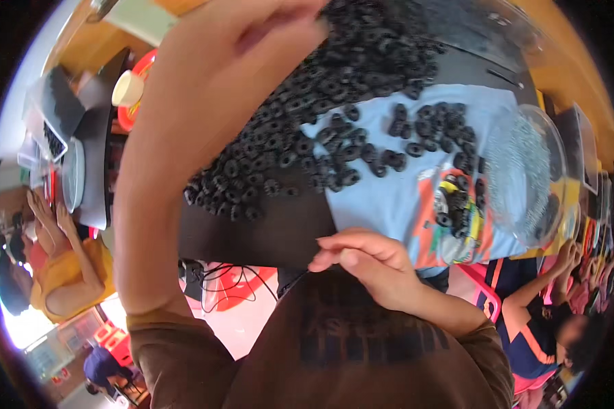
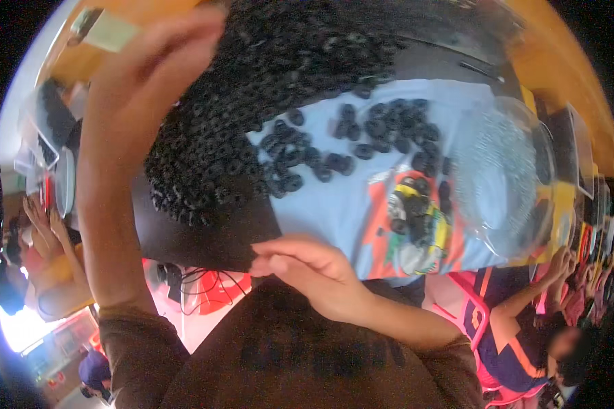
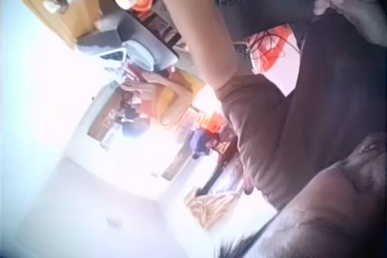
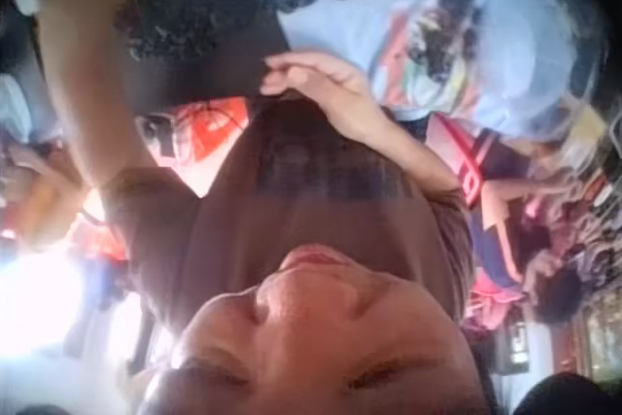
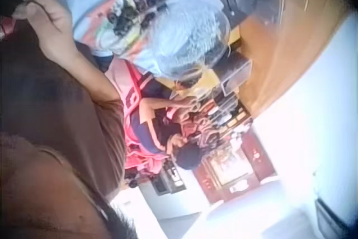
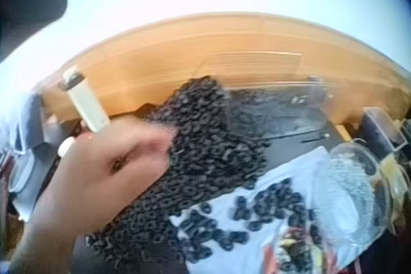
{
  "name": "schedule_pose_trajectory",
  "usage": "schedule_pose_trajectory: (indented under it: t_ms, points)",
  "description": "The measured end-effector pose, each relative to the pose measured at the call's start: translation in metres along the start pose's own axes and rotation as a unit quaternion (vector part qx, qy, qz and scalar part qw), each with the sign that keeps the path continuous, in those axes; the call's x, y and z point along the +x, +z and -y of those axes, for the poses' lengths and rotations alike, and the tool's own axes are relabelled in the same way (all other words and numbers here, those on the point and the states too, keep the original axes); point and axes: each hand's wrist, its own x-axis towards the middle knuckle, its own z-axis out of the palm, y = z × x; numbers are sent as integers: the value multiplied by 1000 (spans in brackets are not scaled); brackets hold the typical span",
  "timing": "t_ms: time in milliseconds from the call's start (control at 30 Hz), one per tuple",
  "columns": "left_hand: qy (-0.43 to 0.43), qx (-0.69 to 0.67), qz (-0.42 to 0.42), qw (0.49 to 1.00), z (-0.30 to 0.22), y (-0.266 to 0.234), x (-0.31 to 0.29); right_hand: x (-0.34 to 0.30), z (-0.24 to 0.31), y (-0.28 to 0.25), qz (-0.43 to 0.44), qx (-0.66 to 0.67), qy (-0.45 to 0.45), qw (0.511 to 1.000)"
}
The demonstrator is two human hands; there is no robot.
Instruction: The person assembles plastic cord locks by taking springs from a glass bowl and inserting them with plastic inner parts into outer plastic housings by hand.
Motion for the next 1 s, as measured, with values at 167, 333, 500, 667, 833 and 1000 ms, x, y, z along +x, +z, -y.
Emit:
schedule_pose_trajectory:
  t_ms: [167,333,500,667,833,1000]
  points:
    - [-312,-28,-165,935,59,-36,-132,8,-1,1,24,11,-8,1000]
    - [-275,145,-197,930,82,-23,-192,9,-2,8,-8,-69,-28,997]
    - [-176,172,-105,964,79,-1,-191,8,-4,15,-52,-105,-51,992]
    - [-159,215,-94,959,80,1,-190,9,-6,18,-73,-134,-60,986]
    - [-186,220,-134,948,82,-3,-204,10,-6,20,-73,-132,-59,987]
    - [-197,209,-161,944,82,-4,-206,12,-9,20,-65,-130,-78,986]
